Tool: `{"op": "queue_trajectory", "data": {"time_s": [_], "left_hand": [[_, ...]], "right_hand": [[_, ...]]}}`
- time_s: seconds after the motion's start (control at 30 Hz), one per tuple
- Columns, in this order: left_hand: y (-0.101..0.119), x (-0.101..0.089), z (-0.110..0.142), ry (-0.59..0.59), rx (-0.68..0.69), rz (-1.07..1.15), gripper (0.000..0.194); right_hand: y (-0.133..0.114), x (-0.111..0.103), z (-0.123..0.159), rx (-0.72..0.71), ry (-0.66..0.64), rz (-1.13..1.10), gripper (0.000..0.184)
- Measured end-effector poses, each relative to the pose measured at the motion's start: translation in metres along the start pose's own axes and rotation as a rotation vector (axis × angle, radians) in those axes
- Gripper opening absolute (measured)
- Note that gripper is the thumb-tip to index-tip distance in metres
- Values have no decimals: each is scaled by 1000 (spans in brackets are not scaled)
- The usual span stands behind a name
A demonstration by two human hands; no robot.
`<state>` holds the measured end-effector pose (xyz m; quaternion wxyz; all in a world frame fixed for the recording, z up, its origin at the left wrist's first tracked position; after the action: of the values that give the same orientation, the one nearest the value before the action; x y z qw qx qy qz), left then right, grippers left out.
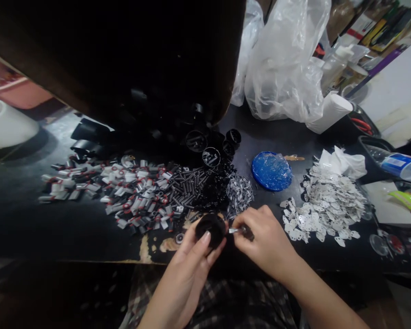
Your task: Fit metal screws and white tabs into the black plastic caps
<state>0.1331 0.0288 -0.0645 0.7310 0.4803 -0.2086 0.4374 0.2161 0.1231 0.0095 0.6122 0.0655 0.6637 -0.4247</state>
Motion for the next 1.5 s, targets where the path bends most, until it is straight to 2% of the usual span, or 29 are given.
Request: {"op": "queue_trajectory", "data": {"time_s": [0.13, 0.3, 0.37, 0.53, 0.67, 0.73, 0.83, 0.93, 1.07, 1.17, 1.27, 1.37, 1.43, 1.5], "left_hand": [[-4, 1, -4, 4, -2, 14, 25], [-1, 1, -3, 14, 35, 0, 27], [0, 2, -2, 2, 38, -17, 28], [-10, -7, 2, 93, -15, -94, 38], [-14, -1, 2, -9, -4, -187, 36], [-14, -2, 3, -25, 10, -235, 35], [-6, -2, 3, -23, 42, -353, 35], [2, 4, 1, -78, 47, -478, 28], [-2, 6, -1, -145, -19, -449, 27], [-6, -3, -3, -86, -42, -310, 32], [-1, -10, -9, 23, -9, -167, 34], [9, -3, -21, 20, 34, -99, 34], [16, 2, -26, -3, 65, -98, 35], [19, 3, -27, -12, 88, -106, 34]], "right_hand": [[-5, -10, 8, -41, 92, -182, 8], [0, -13, 12, 21, 74, -300, 6], [-1, -16, 12, 19, 92, -326, 8], [-13, -23, 15, -76, 182, -248, 9], [-23, -23, 18, -144, 217, -114, 10], [-25, -22, 19, -164, 216, -79, 11], [-27, -19, 19, -179, 176, -25, 13], [-28, -14, 19, -185, 123, -13, 13], [-26, -14, 21, -153, 80, -65, 15], [-12, -24, 30, -101, 83, -124, 20], [26, -36, 38, 119, 118, -23, 22], [57, -28, 38, 267, 21, 156, 17], [66, -21, 34, 293, -4, 244, 11], [66, -18, 30, 304, 30, 283, 10]]}}
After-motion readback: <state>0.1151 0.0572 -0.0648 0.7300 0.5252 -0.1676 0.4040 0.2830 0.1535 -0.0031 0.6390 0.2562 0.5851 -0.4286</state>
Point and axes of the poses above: each hand's wrist, its own z-axis away from the middle knuckle, its own x-axis out of the palm, y = z × x, the point moved 9 cm from there along -z, towards the middle knuckle, and after that the axes turned 9 degrees about -y, right-handed, at the moved point
